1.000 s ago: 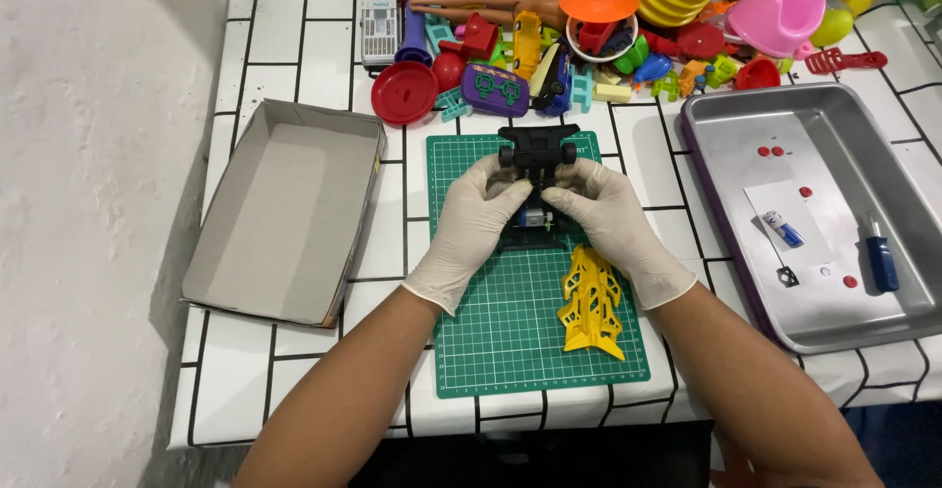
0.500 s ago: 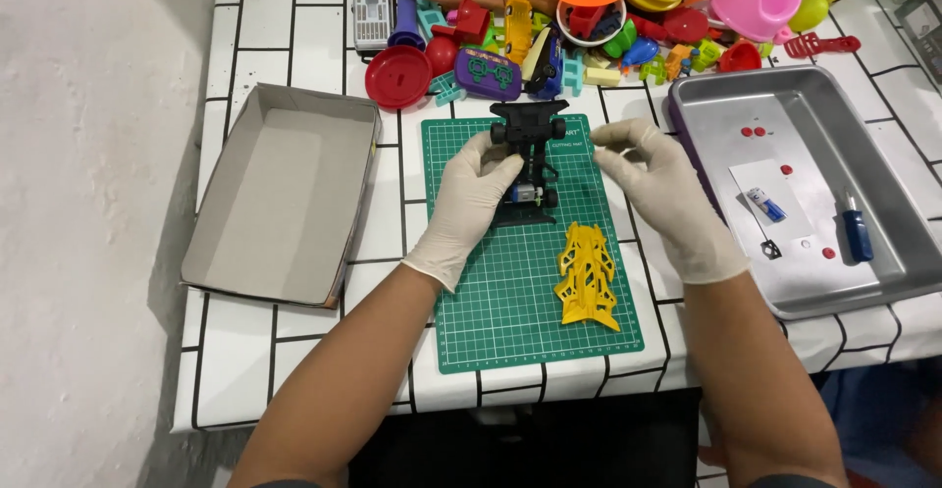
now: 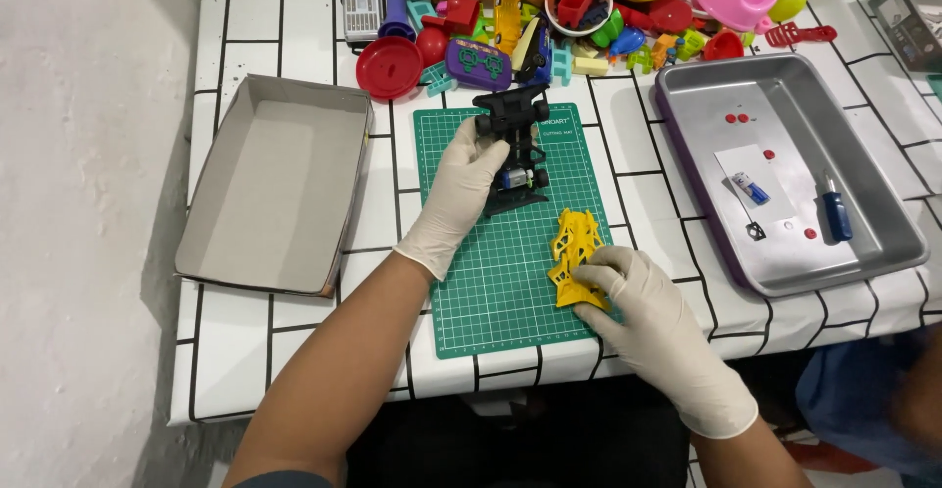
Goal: A person wearing gloves assembles a mini 4WD toy car by installing two AA batteries, a motor, and gears into the chassis, then snapping on a yellow body cover and using a small tool to secure parts.
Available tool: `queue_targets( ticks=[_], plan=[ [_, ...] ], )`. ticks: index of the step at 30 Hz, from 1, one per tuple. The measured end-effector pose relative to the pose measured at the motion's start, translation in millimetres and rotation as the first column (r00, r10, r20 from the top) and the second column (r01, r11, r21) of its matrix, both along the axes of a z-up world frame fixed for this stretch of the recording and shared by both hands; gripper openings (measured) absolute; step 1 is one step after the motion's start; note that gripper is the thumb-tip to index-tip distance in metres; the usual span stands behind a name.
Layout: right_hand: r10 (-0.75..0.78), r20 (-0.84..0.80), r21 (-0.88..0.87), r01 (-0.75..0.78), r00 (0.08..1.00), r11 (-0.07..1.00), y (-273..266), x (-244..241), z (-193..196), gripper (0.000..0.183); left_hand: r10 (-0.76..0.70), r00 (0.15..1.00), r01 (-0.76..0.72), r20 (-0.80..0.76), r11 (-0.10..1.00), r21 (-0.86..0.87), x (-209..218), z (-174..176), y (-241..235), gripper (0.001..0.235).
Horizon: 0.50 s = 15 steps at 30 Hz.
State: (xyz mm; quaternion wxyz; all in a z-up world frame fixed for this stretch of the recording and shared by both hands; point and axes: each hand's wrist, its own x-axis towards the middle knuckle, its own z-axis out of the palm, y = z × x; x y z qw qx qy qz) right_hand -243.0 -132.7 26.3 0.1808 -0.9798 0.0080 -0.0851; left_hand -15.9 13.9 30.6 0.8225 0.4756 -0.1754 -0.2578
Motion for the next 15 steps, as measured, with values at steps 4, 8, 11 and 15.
queue_targets(
  ticks=[4, 8, 11, 15],
  plan=[
    [0.0, 0.112, -0.037, 0.004, 0.994, 0.999, 4, -3, -12, 0.032, -0.013, 1.0, 0.013, 0.011, 1.0, 0.009, -2, 6, 2, 0.031],
    [0.028, 0.205, -0.1, -0.007, 0.978, 0.995, 6, -6, -19, 0.024, -0.05, 0.998, 0.05, 0.038, 0.999, -0.005, -1, 2, 1, 0.03],
    [0.061, 0.268, -0.119, -0.03, 0.961, 0.992, 7, -6, -24, 0.024, -0.049, 0.997, 0.049, 0.055, 0.999, -0.01, 0, -2, -1, 0.03],
    [0.14, 0.333, -0.148, -0.095, 0.933, 0.984, 7, -7, -23, 0.03, -0.046, 0.996, 0.046, 0.077, 0.999, 0.0, 0, -1, 0, 0.033]
  ],
)
